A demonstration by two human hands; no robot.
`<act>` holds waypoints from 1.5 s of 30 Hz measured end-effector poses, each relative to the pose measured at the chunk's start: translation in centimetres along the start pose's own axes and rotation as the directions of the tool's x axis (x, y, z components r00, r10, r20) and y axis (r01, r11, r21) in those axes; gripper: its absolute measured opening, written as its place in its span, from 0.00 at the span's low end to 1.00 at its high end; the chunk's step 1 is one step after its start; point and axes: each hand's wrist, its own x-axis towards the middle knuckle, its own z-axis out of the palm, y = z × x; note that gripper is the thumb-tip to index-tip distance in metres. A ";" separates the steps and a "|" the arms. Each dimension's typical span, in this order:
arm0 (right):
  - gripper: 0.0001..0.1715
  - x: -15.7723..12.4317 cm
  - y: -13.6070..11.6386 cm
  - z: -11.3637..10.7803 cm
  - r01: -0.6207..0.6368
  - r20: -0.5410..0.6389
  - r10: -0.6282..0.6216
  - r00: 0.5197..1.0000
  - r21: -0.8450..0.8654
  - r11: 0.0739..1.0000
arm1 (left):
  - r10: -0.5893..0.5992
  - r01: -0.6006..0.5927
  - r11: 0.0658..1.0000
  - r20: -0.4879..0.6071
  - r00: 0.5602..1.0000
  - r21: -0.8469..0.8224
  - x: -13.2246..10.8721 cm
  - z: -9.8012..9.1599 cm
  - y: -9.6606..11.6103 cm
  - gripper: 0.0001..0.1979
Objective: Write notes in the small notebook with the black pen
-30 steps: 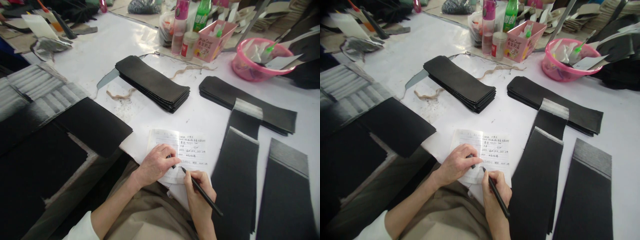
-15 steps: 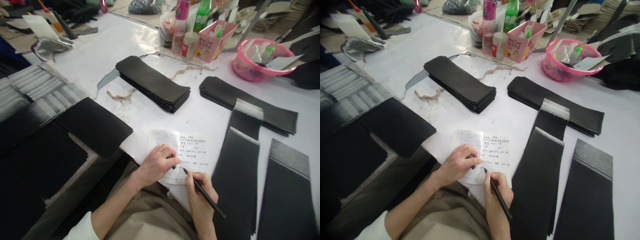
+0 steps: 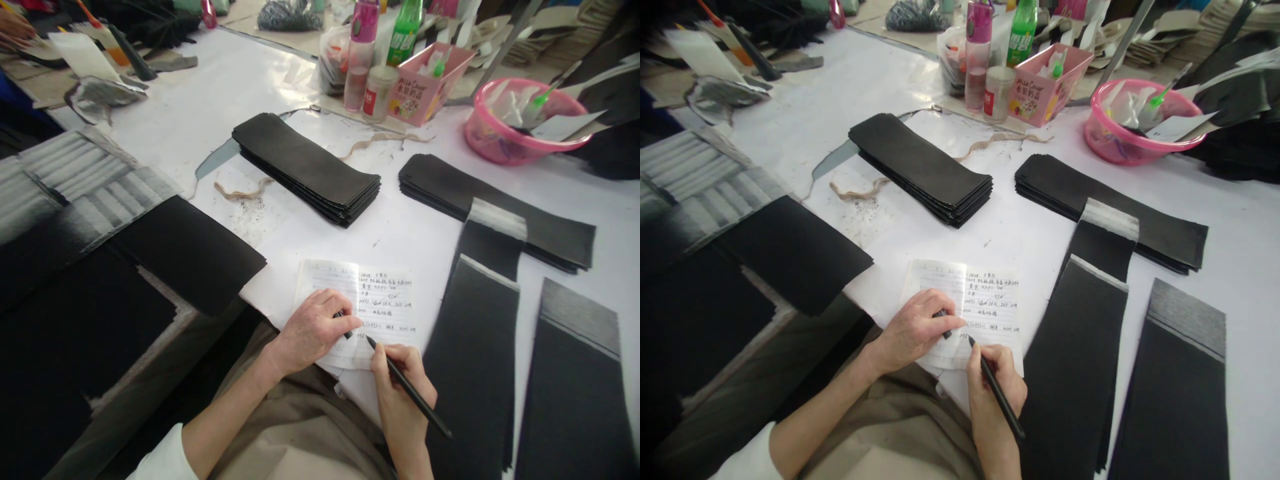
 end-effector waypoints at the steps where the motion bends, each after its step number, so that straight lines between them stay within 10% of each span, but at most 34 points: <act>1: 0.14 0.0 0.0 0.0 0.007 -0.001 -0.007 1.000 -0.002 1.000 | 0.000 0.000 1.000 0.000 1.000 -0.001 0.0 0.0 0.0 0.12; 45: 0.15 0.2 0.0 0.0 0.081 -0.015 -0.082 0.996 -0.057 0.995 | -0.005 0.005 1.000 0.000 1.000 -0.007 0.0 -0.1 0.1 0.11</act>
